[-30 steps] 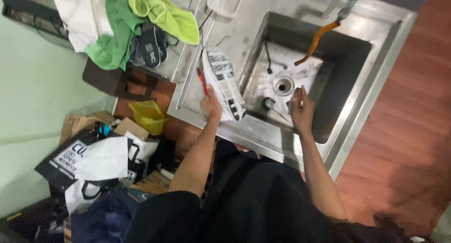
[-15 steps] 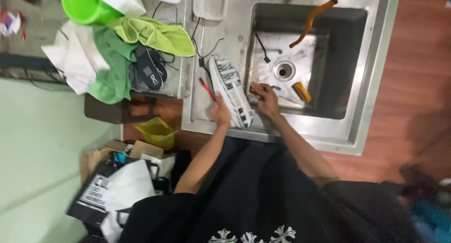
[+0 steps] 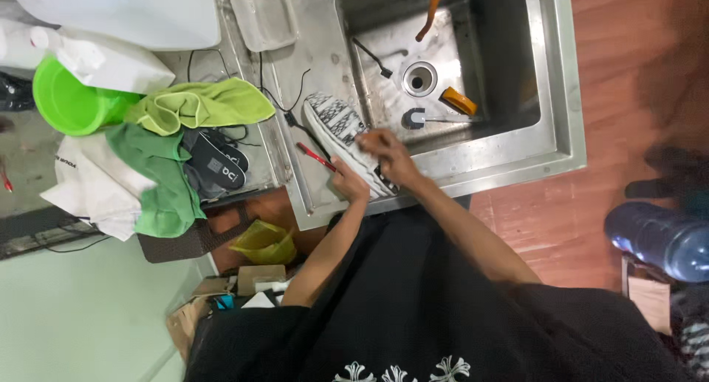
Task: The person cleans the sole of a shoe by hand and using a brush, dipping the brush in a container of liquid and scrubbing the outsole.
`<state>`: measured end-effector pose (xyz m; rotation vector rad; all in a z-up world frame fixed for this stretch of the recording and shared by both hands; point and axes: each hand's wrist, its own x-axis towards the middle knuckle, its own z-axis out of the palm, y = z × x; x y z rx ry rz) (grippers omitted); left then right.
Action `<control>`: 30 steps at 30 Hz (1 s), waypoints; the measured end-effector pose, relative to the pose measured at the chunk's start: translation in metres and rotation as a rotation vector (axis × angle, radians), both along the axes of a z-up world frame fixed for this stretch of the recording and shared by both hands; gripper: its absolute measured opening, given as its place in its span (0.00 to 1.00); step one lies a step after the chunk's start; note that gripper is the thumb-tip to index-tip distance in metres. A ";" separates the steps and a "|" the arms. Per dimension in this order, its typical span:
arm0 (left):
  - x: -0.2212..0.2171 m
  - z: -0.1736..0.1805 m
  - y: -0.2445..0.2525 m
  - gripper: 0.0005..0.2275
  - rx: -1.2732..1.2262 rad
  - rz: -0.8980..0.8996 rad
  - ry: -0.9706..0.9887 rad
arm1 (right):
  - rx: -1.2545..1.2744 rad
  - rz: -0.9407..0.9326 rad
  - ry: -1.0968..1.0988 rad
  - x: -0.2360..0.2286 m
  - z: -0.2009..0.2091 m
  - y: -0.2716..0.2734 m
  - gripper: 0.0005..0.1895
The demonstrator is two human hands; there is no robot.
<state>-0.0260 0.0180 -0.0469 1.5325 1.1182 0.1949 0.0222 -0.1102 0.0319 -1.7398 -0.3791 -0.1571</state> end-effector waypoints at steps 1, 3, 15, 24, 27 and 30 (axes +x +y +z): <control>0.003 0.023 -0.006 0.28 -0.016 -0.012 0.012 | 0.224 -0.022 0.354 0.010 0.031 -0.013 0.24; -0.002 0.020 0.004 0.28 -0.025 -0.053 0.029 | 0.469 -0.066 0.706 0.016 0.036 -0.020 0.19; 0.014 0.012 0.015 0.29 -0.052 -0.079 0.034 | -0.353 0.069 0.107 -0.011 -0.015 -0.039 0.53; 0.012 0.006 0.015 0.29 -0.048 -0.044 0.025 | 0.058 -0.152 0.963 0.017 0.050 -0.038 0.21; 0.015 0.019 0.012 0.31 -0.022 -0.055 0.038 | 0.243 -0.102 0.941 -0.003 0.096 -0.023 0.35; 0.009 0.020 0.017 0.33 -0.001 -0.026 0.056 | -0.118 0.131 -0.055 -0.046 -0.082 -0.027 0.48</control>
